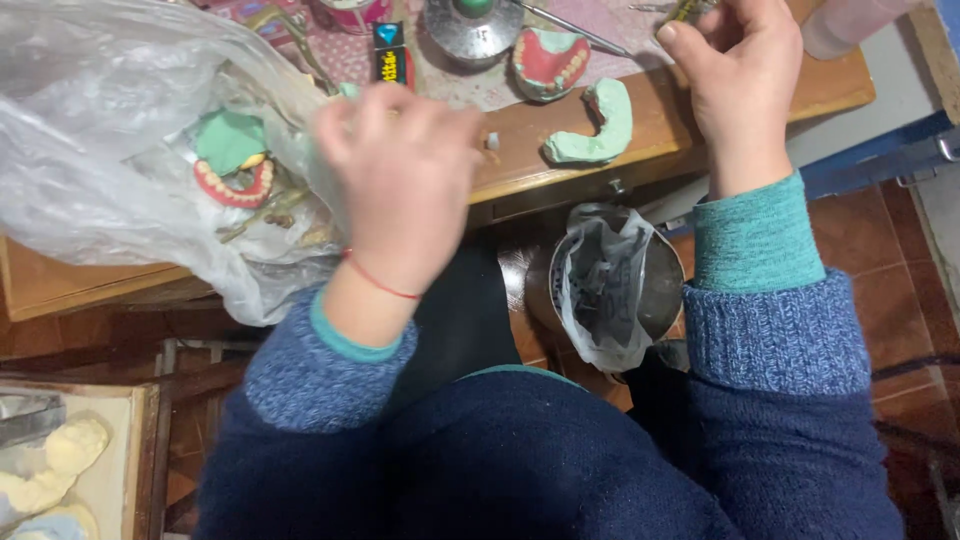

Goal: The person opens a tube of dental cement and applies it to a green dental mold. They then pick up a set of dentures and press them onto the mold, adjusting the fit by hand.

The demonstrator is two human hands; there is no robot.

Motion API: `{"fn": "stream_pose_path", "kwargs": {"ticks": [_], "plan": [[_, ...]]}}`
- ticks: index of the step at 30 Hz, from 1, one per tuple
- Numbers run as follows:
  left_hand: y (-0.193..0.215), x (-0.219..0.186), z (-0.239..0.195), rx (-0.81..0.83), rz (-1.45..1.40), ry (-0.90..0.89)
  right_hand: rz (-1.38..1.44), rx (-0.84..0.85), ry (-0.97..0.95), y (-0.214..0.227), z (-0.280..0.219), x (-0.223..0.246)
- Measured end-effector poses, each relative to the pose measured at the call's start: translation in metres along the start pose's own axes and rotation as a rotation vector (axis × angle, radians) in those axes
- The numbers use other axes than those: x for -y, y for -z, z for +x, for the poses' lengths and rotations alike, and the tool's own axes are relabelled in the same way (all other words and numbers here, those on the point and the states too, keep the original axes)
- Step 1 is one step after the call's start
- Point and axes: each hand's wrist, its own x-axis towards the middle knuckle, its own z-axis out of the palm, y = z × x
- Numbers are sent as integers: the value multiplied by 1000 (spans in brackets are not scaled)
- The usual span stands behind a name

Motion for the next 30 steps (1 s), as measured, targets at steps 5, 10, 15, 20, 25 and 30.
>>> {"fn": "stream_pose_path", "kwargs": {"ticks": [5,10,15,20,25,30], "plan": [[-23,-10,3,23,1,-35,-30,-11,-100,-10,9,7],[-30,-8,9,69,33,-52,-116,-102,105,0,-4,16],[5,-34,21,-32,-306,-14,193,1,-101,23,-75,117],[-2,-77,13,113,-858,28,127,35,-101,35,-142,172],[-16,-110,-1,273,-1262,76,-38,-102,8,57,-167,193],[-13,-123,-6,322,-1298,181,65,-159,-80,73,-192,190]]}}
